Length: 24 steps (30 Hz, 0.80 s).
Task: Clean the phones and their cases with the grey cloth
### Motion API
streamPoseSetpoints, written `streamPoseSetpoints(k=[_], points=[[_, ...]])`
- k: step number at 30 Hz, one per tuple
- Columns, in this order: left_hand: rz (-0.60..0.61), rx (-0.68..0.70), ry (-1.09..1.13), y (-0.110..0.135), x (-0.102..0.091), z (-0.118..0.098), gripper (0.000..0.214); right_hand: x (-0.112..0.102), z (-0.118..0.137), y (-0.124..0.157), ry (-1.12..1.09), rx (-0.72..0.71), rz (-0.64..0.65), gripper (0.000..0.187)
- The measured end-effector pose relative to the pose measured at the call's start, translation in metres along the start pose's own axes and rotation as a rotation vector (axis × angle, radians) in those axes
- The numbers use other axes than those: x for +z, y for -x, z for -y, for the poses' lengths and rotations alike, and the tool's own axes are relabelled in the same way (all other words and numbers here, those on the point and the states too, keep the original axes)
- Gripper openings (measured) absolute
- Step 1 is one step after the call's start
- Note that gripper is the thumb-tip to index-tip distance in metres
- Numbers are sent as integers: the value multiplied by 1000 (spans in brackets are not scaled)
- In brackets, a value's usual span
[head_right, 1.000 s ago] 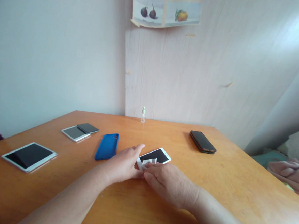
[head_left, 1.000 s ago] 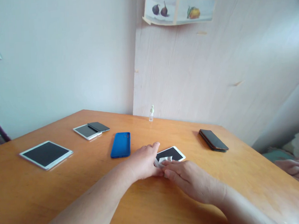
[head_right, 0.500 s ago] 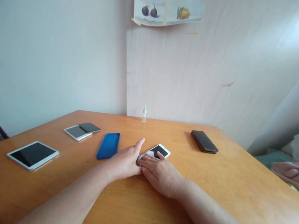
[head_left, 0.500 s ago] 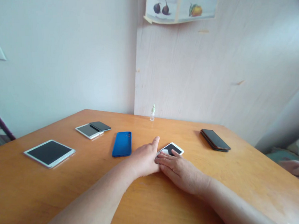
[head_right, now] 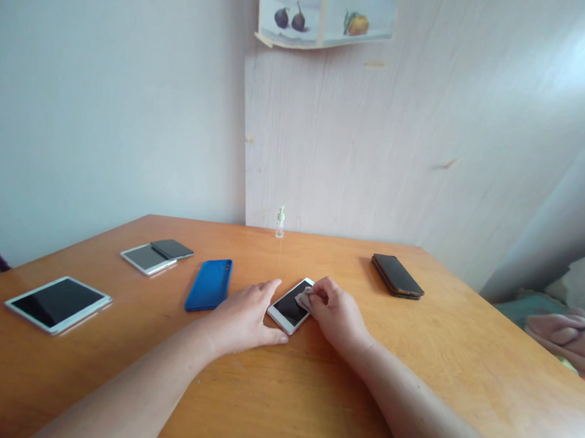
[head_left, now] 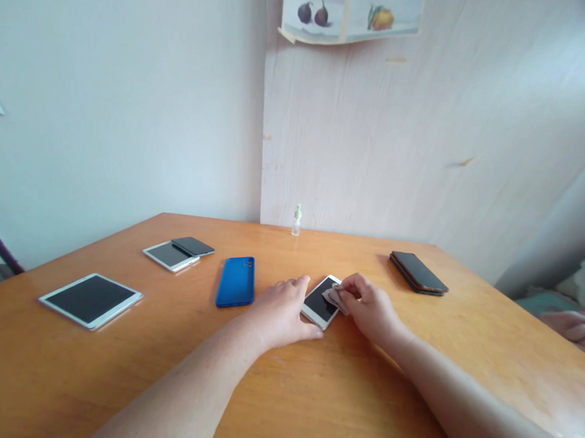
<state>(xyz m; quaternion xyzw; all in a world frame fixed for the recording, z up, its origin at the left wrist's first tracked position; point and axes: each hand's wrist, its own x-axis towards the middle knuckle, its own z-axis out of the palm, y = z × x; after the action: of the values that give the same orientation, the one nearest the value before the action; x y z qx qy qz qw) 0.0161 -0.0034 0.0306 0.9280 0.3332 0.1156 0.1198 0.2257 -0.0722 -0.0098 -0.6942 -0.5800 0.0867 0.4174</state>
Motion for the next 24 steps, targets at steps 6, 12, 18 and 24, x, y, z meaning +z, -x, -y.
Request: streamPoseSetpoints(k=[6,12,18,24], points=[[-28,-4,-37,-2,4,-10,74,-1,22,10,213,-227,85,28],[-81,23,-18,-3,11,-11,46,-8,48,24,322,-433,337,39],[-75,-8,33,-4,12,-10,56,-22,20,9,598,-108,269,44],[-67,-7,79,-4,14,-5,73,-13,56,33,322,-276,582,48]])
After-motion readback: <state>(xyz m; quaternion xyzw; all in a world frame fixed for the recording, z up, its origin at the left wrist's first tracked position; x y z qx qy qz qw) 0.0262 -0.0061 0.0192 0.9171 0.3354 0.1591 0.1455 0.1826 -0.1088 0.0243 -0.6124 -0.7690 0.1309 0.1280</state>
